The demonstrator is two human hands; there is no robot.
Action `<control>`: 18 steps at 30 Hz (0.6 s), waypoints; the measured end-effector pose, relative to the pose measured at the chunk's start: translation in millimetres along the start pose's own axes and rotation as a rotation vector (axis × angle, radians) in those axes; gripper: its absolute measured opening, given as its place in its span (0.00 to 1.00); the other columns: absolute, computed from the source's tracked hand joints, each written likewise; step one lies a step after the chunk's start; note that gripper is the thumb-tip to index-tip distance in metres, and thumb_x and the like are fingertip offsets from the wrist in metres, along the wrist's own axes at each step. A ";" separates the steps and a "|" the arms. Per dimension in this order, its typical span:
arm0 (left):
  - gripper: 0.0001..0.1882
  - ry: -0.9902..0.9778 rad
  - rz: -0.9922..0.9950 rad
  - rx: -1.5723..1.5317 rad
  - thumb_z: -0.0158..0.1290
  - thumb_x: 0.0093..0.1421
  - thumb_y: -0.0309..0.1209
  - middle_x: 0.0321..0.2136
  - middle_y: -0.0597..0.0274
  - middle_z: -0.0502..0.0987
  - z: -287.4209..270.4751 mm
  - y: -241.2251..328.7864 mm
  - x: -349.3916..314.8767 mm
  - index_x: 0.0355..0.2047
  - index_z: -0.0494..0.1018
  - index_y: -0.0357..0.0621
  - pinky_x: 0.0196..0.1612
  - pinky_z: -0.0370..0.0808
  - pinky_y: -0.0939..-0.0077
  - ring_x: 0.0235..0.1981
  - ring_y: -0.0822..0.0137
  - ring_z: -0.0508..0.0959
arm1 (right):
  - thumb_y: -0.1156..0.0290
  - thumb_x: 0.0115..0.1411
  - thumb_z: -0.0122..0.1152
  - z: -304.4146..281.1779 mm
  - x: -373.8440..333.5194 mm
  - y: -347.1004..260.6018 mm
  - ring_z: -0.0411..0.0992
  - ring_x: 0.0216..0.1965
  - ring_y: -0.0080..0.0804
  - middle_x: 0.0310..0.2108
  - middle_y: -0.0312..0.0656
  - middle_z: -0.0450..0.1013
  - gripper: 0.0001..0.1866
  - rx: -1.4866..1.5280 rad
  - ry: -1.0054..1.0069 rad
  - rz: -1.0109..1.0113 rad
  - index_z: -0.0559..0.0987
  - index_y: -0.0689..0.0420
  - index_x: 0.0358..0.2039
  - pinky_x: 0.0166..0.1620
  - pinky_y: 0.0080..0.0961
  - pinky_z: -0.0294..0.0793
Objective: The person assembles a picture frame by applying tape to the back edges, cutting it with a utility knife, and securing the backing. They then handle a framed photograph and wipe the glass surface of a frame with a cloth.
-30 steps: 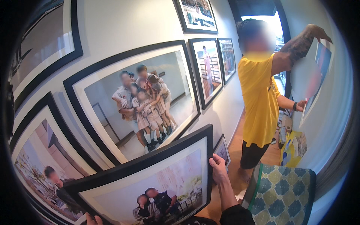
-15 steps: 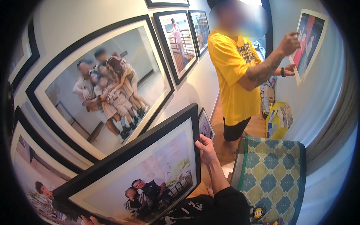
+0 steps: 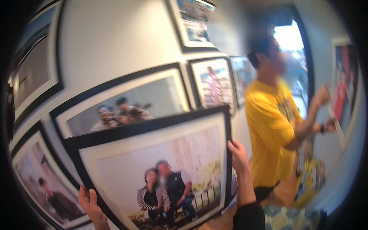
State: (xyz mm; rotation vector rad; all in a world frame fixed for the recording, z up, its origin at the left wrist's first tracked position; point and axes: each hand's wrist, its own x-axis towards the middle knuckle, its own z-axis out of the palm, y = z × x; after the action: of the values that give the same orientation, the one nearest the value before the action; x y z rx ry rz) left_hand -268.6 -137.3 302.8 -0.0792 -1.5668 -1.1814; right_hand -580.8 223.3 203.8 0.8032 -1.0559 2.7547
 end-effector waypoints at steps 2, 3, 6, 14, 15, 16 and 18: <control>0.18 0.071 0.031 0.025 0.52 0.65 0.30 0.40 0.58 0.76 42.6 -5.2 -7.9 0.50 0.66 0.30 0.46 0.71 0.76 0.40 0.71 0.75 | 0.67 0.63 0.60 -42.9 30.9 3.7 0.72 0.44 0.20 0.43 0.37 0.76 0.17 -0.088 -0.001 -0.054 0.75 0.64 0.48 0.49 0.21 0.69; 0.18 -0.020 0.039 0.007 0.52 0.66 0.29 0.41 0.58 0.76 57.8 -8.9 -5.6 0.51 0.65 0.30 0.46 0.71 0.77 0.40 0.71 0.75 | 0.67 0.63 0.61 -58.7 37.6 0.5 0.71 0.44 0.19 0.42 0.36 0.76 0.16 -0.065 0.017 -0.053 0.76 0.64 0.47 0.50 0.20 0.68; 0.20 -0.161 0.040 -0.081 0.52 0.66 0.28 0.42 0.56 0.76 99.8 -22.0 -11.0 0.54 0.64 0.29 0.47 0.70 0.78 0.42 0.70 0.75 | 0.68 0.61 0.63 -124.6 55.1 -17.8 0.71 0.43 0.18 0.41 0.35 0.76 0.15 -0.139 0.121 -0.125 0.77 0.61 0.45 0.50 0.18 0.67; 0.22 -0.286 -0.022 -0.116 0.60 0.61 0.35 0.35 0.61 0.78 187.9 -11.7 -26.2 0.47 0.69 0.29 0.37 0.69 0.86 0.34 0.76 0.75 | 0.65 0.63 0.62 -212.3 24.8 -38.9 0.72 0.43 0.20 0.42 0.34 0.75 0.19 -0.129 0.318 -0.153 0.73 0.61 0.50 0.49 0.19 0.69; 0.22 -0.252 -0.023 -0.107 0.61 0.60 0.36 0.34 0.62 0.78 185.1 -12.5 -26.0 0.46 0.70 0.30 0.33 0.68 0.89 0.31 0.78 0.75 | 0.65 0.63 0.60 -203.7 28.6 -36.8 0.72 0.43 0.20 0.43 0.35 0.74 0.19 -0.104 0.235 -0.121 0.72 0.62 0.51 0.46 0.18 0.69; 0.22 -0.257 -0.033 -0.117 0.61 0.59 0.36 0.33 0.62 0.78 182.2 -16.0 -26.1 0.46 0.70 0.30 0.33 0.68 0.89 0.31 0.78 0.75 | 0.66 0.64 0.59 -196.0 24.4 -36.9 0.72 0.42 0.21 0.44 0.37 0.74 0.19 -0.080 0.170 -0.093 0.72 0.63 0.51 0.43 0.18 0.70; 0.23 -0.210 -0.035 -0.144 0.62 0.58 0.36 0.33 0.63 0.78 177.1 -22.4 -26.6 0.45 0.70 0.30 0.32 0.68 0.89 0.30 0.79 0.75 | 0.69 0.66 0.55 -177.9 20.9 -40.8 0.74 0.42 0.24 0.43 0.39 0.75 0.17 -0.100 0.240 -0.195 0.71 0.66 0.52 0.46 0.20 0.73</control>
State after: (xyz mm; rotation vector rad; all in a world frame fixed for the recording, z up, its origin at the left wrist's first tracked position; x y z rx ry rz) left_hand -396.5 -10.8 289.0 -0.2789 -1.6677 -1.3480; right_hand -667.2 366.5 127.7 0.5156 -1.0012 2.5345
